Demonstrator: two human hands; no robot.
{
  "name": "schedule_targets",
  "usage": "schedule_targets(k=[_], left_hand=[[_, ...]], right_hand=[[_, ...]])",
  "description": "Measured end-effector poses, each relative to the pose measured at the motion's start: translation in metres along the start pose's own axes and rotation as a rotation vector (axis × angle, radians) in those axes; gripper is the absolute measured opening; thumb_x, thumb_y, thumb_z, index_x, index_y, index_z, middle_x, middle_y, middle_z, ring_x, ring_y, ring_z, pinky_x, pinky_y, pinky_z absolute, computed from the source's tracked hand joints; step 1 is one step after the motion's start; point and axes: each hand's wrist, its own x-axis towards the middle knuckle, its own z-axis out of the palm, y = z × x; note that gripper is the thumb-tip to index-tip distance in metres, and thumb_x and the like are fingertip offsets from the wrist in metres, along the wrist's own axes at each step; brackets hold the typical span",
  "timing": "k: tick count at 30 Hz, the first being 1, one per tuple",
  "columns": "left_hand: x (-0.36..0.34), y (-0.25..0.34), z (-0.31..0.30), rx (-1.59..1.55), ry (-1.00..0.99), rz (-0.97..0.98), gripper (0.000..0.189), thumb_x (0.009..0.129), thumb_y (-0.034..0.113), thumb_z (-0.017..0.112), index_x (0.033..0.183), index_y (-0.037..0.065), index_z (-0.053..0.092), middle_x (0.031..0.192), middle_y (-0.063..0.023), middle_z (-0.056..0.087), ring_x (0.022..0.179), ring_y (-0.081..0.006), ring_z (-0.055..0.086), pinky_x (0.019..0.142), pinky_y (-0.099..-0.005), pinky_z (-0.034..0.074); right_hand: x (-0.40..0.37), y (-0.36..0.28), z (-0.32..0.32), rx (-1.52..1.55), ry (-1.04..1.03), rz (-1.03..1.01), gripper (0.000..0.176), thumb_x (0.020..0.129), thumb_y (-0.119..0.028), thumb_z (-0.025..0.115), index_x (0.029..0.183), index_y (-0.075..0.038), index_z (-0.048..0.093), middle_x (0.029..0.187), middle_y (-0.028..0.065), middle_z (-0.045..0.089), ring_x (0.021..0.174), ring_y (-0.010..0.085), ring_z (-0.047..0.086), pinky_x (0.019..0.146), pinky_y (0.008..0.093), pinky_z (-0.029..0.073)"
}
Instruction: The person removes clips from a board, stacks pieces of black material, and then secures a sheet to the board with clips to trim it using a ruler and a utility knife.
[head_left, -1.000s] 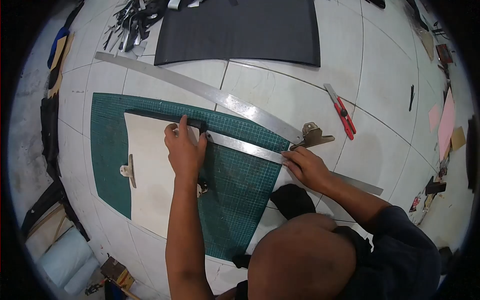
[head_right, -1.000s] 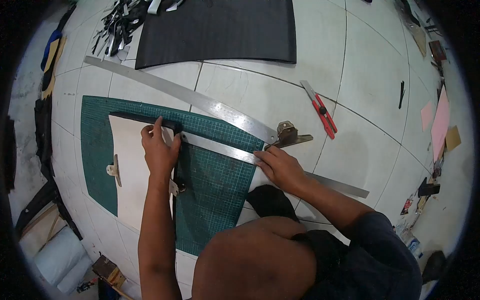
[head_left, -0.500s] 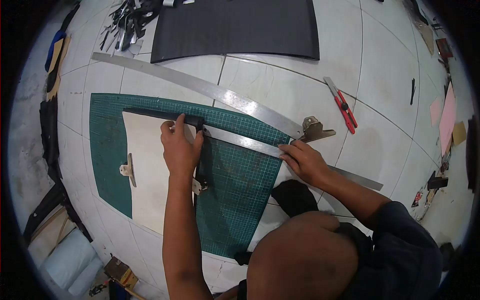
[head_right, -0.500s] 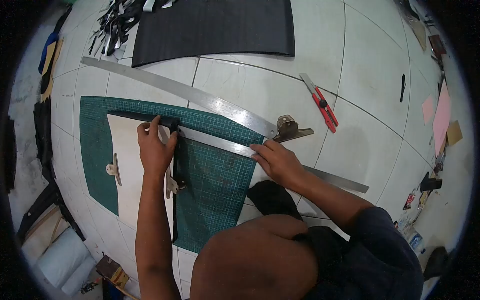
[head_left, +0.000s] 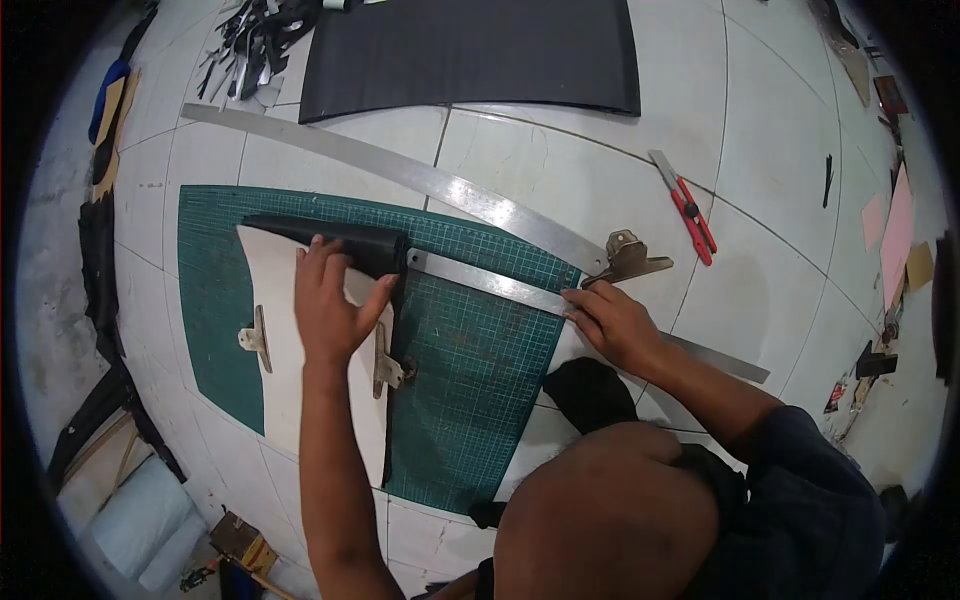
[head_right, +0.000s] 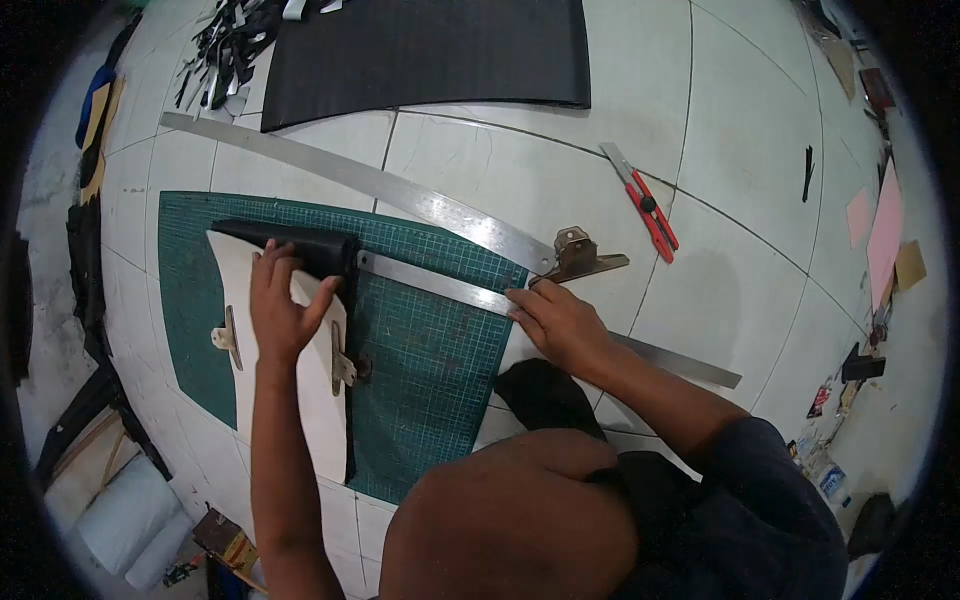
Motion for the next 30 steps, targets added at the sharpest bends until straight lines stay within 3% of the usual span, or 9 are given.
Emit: schedule_targets(k=[1, 4, 5, 11, 14, 17, 20, 26, 30], left_hand=[[0.000, -0.003, -0.006, -0.021, 0.009, 0.044, 0.042, 0.080, 0.038, 0.078, 0.097, 0.002, 0.065, 0.106, -0.0189, 0.065, 0.105, -0.0374, 0.061, 0.089, -0.0445, 0.051], [0.015, 0.011, -0.043, -0.031, -0.372, -0.273, 0.044, 0.083, 0.043, 0.074, 0.077, 0.002, 0.059, 0.081, -0.0167, 0.064, 0.089, -0.0356, 0.065, 0.081, -0.0452, 0.050], [0.016, 0.012, -0.046, 0.007, -0.383, -0.266, 0.050, 0.086, 0.048, 0.069, 0.068, 0.003, 0.056, 0.076, -0.0145, 0.064, 0.077, -0.0340, 0.065, 0.070, -0.0454, 0.049], [0.012, 0.017, -0.040, 0.332, -0.520, -0.410, 0.045, 0.086, 0.051, 0.069, 0.085, 0.006, 0.062, 0.075, -0.0138, 0.067, 0.073, -0.0326, 0.068, 0.064, -0.0439, 0.052], [0.011, 0.011, -0.028, 0.358, -0.595, -0.491, 0.044, 0.082, 0.047, 0.074, 0.098, 0.009, 0.060, 0.078, -0.0127, 0.068, 0.075, -0.0332, 0.069, 0.067, -0.0436, 0.054], [0.013, 0.009, -0.023, 0.359, -0.686, -0.538, 0.052, 0.076, 0.043, 0.079, 0.112, 0.011, 0.057, 0.092, -0.0120, 0.068, 0.085, -0.0317, 0.069, 0.070, -0.0451, 0.055], [0.004, 0.009, -0.017, 0.432, -0.545, -0.349, 0.063, 0.072, 0.039, 0.083, 0.122, 0.012, 0.055, 0.106, -0.0120, 0.063, 0.100, -0.0310, 0.065, 0.074, -0.0461, 0.055], [0.000, 0.010, -0.027, 0.327, -0.659, -0.523, 0.060, 0.075, 0.037, 0.081, 0.123, 0.011, 0.056, 0.112, -0.0123, 0.061, 0.107, -0.0335, 0.062, 0.078, -0.0477, 0.056], [0.001, 0.000, -0.025, 0.335, -0.765, -0.584, 0.056, 0.081, 0.046, 0.073, 0.120, 0.008, 0.058, 0.109, -0.0167, 0.064, 0.107, -0.0345, 0.064, 0.080, -0.0468, 0.055]], right_hand=[[0.000, -0.001, -0.001, -0.004, -0.011, 0.005, 0.028, 0.091, -0.017, 0.067, 0.117, -0.006, 0.065, 0.095, 0.0112, 0.060, 0.086, 0.0299, 0.063, 0.073, 0.0389, 0.053], [-0.001, 0.003, -0.001, 0.012, -0.003, -0.002, 0.028, 0.091, -0.017, 0.067, 0.117, -0.006, 0.065, 0.095, 0.0112, 0.060, 0.086, 0.0296, 0.063, 0.072, 0.0385, 0.053], [-0.002, 0.004, 0.000, 0.010, 0.019, -0.016, 0.028, 0.092, -0.017, 0.067, 0.117, -0.006, 0.065, 0.094, 0.0112, 0.060, 0.084, 0.0292, 0.063, 0.071, 0.0386, 0.053], [0.002, 0.005, 0.006, 0.043, 0.056, -0.038, 0.026, 0.093, -0.018, 0.065, 0.115, -0.005, 0.065, 0.092, 0.0119, 0.059, 0.080, 0.0296, 0.063, 0.068, 0.0395, 0.053], [0.002, 0.003, 0.005, 0.064, 0.039, -0.010, 0.026, 0.093, -0.018, 0.065, 0.115, -0.004, 0.065, 0.091, 0.0122, 0.059, 0.080, 0.0302, 0.063, 0.068, 0.0400, 0.052], [0.002, 0.005, 0.007, 0.085, 0.038, -0.012, 0.026, 0.094, -0.019, 0.064, 0.115, -0.004, 0.065, 0.091, 0.0124, 0.059, 0.080, 0.0306, 0.062, 0.068, 0.0402, 0.052], [0.003, 0.004, 0.007, 0.104, 0.022, 0.002, 0.026, 0.094, -0.018, 0.064, 0.116, -0.004, 0.065, 0.091, 0.0124, 0.058, 0.080, 0.0306, 0.062, 0.068, 0.0400, 0.052], [0.006, 0.004, 0.009, 0.105, 0.016, -0.013, 0.027, 0.093, -0.017, 0.065, 0.117, -0.005, 0.064, 0.091, 0.0122, 0.058, 0.080, 0.0300, 0.062, 0.068, 0.0396, 0.052], [0.012, 0.001, 0.016, 0.093, 0.076, -0.083, 0.027, 0.092, -0.016, 0.066, 0.116, -0.005, 0.064, 0.090, 0.0126, 0.058, 0.079, 0.0307, 0.062, 0.068, 0.0406, 0.052]])
